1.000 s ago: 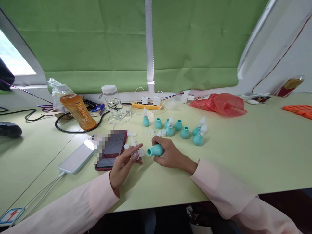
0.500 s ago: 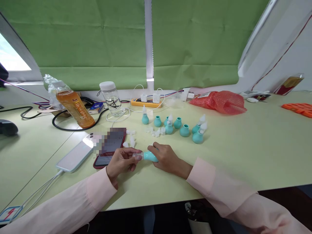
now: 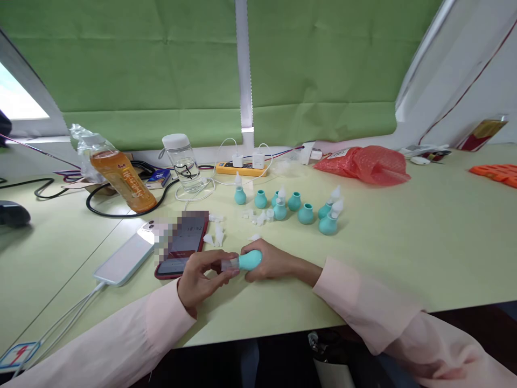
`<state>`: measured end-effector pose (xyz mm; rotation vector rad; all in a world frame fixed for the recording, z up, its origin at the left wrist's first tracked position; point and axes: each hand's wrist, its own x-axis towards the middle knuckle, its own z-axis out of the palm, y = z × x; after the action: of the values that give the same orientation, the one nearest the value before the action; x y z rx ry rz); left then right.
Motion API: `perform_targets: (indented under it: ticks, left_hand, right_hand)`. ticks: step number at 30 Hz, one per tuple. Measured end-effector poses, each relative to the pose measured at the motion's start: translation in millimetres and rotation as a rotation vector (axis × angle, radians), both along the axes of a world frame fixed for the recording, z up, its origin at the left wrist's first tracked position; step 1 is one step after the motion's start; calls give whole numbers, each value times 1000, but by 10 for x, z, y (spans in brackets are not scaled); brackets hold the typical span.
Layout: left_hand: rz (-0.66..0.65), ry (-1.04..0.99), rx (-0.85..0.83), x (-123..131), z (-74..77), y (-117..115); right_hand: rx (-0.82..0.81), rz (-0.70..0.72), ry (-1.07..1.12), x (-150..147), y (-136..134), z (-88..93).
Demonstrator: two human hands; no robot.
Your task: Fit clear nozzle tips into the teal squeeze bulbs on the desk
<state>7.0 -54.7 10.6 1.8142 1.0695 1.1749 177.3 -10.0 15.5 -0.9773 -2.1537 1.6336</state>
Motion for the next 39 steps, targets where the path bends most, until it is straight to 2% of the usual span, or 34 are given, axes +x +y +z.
perform_targets:
  ticks: [2, 4, 6, 7, 9, 11, 13, 15, 17, 19, 22, 25, 27, 29, 36, 39]
  left_hand:
    - [-48, -57, 23, 12, 40, -20]
    - [-98, -98, 46, 22, 70, -42]
    - [-82, -127, 67, 19, 83, -50]
    - [-37, -157, 71, 11, 84, -46]
    - [80, -253, 56, -12, 77, -24]
    - [168, -327, 0, -29, 65, 3]
    - [156, -317, -121, -29, 49, 17]
    - [73, -258, -263, -10, 33, 7]
    - [-3, -216, -338, 18, 20, -17]
    - [-26, -209, -331, 40, 11, -33]
    - [22, -157, -265, 47, -6, -19]
    - [63, -43, -243, 33, -20, 13]
    - [58, 22, -230, 21, -18, 19]
    - [37, 70, -201, 10, -4, 9]
    - [-27, 118, -93, -4, 37, -40]
    - [-31, 161, -8, -4, 22, -47]
  right_hand:
    - [-285, 99, 43, 3, -2, 26]
    - [-484, 213, 116, 0, -17, 48]
    - [-511, 288, 154, 4, -22, 68]
    - [-449, 291, 164, 13, -16, 78]
    - [-163, 169, 198, 45, 21, 97]
    - [293, -108, 205, 89, 83, 105]
    - [735, -319, 83, 128, 152, 87]
    - [994, -320, -141, 148, 206, 43]
    - [1051, -213, -320, 149, 236, -7]
    - [1029, -170, -354, 139, 246, -32]
    - [878, -276, -119, 118, 234, 8]
    - [477, -335, 219, 82, 188, 84]
    - [218, -278, 353, 49, 141, 107]
    - [78, -216, 403, 20, 93, 99]
    - [-90, -181, 447, -10, 31, 42]
    - [-105, -186, 436, -10, 28, 40]
